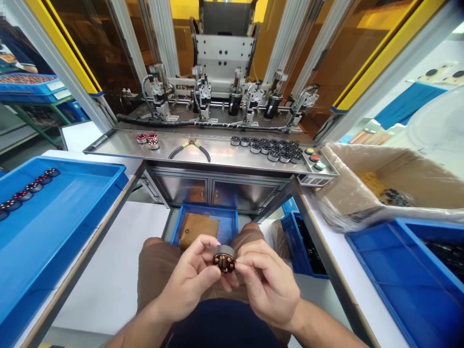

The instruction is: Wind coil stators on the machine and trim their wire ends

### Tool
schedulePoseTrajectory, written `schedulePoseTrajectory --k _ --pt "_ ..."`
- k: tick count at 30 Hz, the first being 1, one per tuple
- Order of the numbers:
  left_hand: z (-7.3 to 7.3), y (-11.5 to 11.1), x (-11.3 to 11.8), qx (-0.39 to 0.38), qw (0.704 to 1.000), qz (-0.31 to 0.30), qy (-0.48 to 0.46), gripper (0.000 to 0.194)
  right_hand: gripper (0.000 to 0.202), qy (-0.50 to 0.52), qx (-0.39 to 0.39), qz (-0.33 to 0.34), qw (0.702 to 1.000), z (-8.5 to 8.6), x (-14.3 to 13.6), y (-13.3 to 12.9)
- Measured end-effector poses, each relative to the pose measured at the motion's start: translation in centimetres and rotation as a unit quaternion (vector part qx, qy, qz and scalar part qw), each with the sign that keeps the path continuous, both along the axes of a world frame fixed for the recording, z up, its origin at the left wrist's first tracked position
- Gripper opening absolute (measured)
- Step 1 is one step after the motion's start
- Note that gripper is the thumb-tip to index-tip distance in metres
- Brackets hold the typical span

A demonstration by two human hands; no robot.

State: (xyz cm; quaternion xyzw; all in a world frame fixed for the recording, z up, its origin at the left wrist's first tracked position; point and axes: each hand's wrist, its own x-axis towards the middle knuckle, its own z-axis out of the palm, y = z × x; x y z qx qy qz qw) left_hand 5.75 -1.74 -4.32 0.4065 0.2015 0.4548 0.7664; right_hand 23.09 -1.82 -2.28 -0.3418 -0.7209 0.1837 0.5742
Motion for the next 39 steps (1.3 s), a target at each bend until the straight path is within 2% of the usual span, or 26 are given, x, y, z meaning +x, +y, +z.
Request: schedulePoseTrajectory --k 4,6,8,10,12,15,17,23,26,31,33,36,39 --pt "-0.2 -0.1 -0.1 0.101 0.985 0.127 0.063 0.031 0.014 0.068 -0.101 0.014 0.992 -0.4 -0.8 -0.3" --pt "-0.5 -0.2 -0.3 0.186 0.955 0.2 0.117 0.034 0.016 0.108 -0.157 0.029 0.981 -0.8 -1.1 -0.4" --pt "-0.7 -0.2 -0.5 0.27 0.915 0.251 0.163 0.046 0.022 0.148 -0.219 0.05 0.963 -1.4 -1.2 -0.4" --pt "-0.6 -0.1 -0.6 0.329 0.884 0.272 0.189 0.06 0.027 0.196 -0.28 0.084 0.936 -2.0 -1.3 -0.5" --pt "-0.3 0.0 -0.6 0.364 0.865 0.28 0.203 0.064 0.028 0.242 -0.337 0.118 0.902 -2.6 -1.2 -0.5" --pt "0.0 0.2 -0.6 0.39 0.849 0.284 0.216 0.059 0.027 0.285 -0.398 0.145 0.86 -3.0 -1.2 -0.5" --pt "-0.1 0.2 -0.7 0.394 0.849 0.279 0.216 0.057 0.028 0.298 -0.411 0.151 0.848 -3.1 -1.2 -0.4" --pt "-0.8 -0.4 -0.5 0.327 0.894 0.245 0.184 0.068 0.024 0.315 -0.403 0.16 0.844 -3.2 -1.2 -0.6" --pt "-0.5 -0.8 -0.5 0.281 0.924 0.209 0.151 0.065 0.022 0.294 -0.373 0.15 0.867 -3.0 -1.1 -0.8" --pt "-0.1 -1.0 -0.8 0.181 0.974 0.126 0.052 0.06 0.015 0.146 -0.212 0.082 0.963 -1.8 -0.3 -0.7" --pt "-0.2 -0.9 -0.9 0.122 0.989 0.088 -0.006 0.06 0.011 0.074 -0.13 0.065 0.987 -1.3 0.2 -0.5" --pt "-0.3 -0.3 -0.7 -0.017 0.999 0.039 -0.03 0.055 0.008 -0.042 -0.018 0.056 0.997 -0.8 0.9 -0.4" --pt "-0.2 0.3 -0.6 -0.143 0.986 -0.085 -0.007 0.046 0.011 -0.09 0.041 0.046 0.994 -0.7 1.2 -0.1"
